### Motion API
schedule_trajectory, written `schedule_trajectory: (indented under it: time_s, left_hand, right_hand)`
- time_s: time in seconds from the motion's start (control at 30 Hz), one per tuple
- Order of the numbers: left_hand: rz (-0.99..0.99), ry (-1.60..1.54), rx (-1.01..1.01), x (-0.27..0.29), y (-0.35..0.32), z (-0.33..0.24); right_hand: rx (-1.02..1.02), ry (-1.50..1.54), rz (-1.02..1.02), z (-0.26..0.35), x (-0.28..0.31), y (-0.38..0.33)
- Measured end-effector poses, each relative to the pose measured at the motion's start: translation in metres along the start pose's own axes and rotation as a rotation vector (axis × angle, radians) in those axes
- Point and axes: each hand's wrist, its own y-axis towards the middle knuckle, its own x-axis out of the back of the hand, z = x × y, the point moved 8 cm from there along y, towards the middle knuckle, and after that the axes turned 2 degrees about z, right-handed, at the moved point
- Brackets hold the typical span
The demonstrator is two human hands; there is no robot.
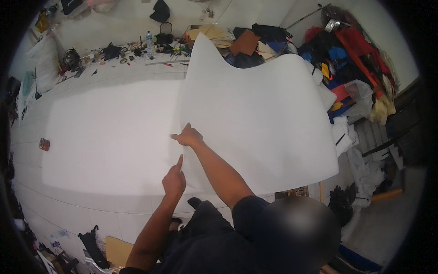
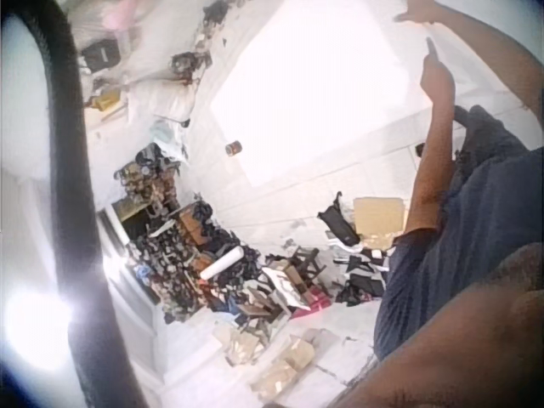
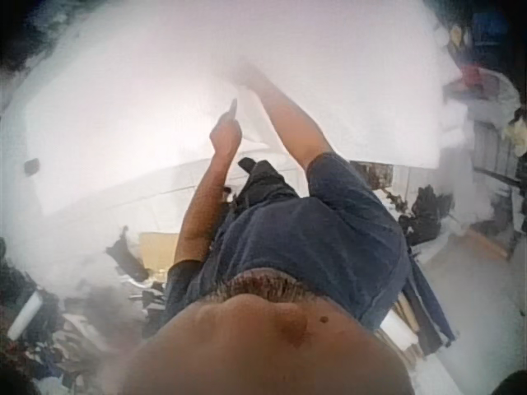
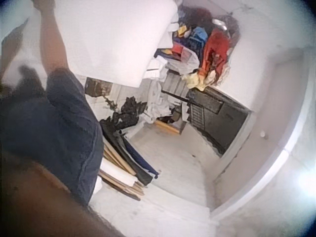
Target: The person cuts a large white foam sheet into smaller rectangular pieces using scissors. They repeatedly unfold the foam, cut along straight lines, and fold the cut sections.
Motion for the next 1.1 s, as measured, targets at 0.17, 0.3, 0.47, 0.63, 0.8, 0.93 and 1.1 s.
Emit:
schedule_trajectory:
  time_s: [0.17,0.3,0.47,0.63,0.8,0.93,1.1]
  left_hand:
    - [0.073,-0.533,-0.063,0.05,-0.017,0.08]
    - [-0.085,-0.82,0.369,0.141,-0.136,0.311]
    - [0.134,0.176,0.308,0.26,-0.418,0.58]
    - [0.178,-0.297,1.073,0.315,-0.481,0.686]
    - [0.146,-0.355,1.04,0.388,-0.444,0.763]
    - [0.088,-0.365,1.01,0.456,-0.41,0.824]
    - [-0.065,-0.363,1.125,0.555,-0.438,0.904]
  right_hand:
    - [0.131,0.114,-0.195,0.019,-0.024,0.098]
    - [0.238,0.258,-0.573,0.106,-0.031,0.115]
    - [0.362,0.366,-0.757,0.261,-0.035,0.077]
    - [0.556,0.395,-0.615,0.398,-0.081,0.05]
    - [0.727,0.437,-0.584,0.513,-0.172,0.059]
    - [0.836,0.482,-0.668,0.601,-0.252,0.092]
    - [0.823,0.498,-0.333,0.739,-0.368,0.09]
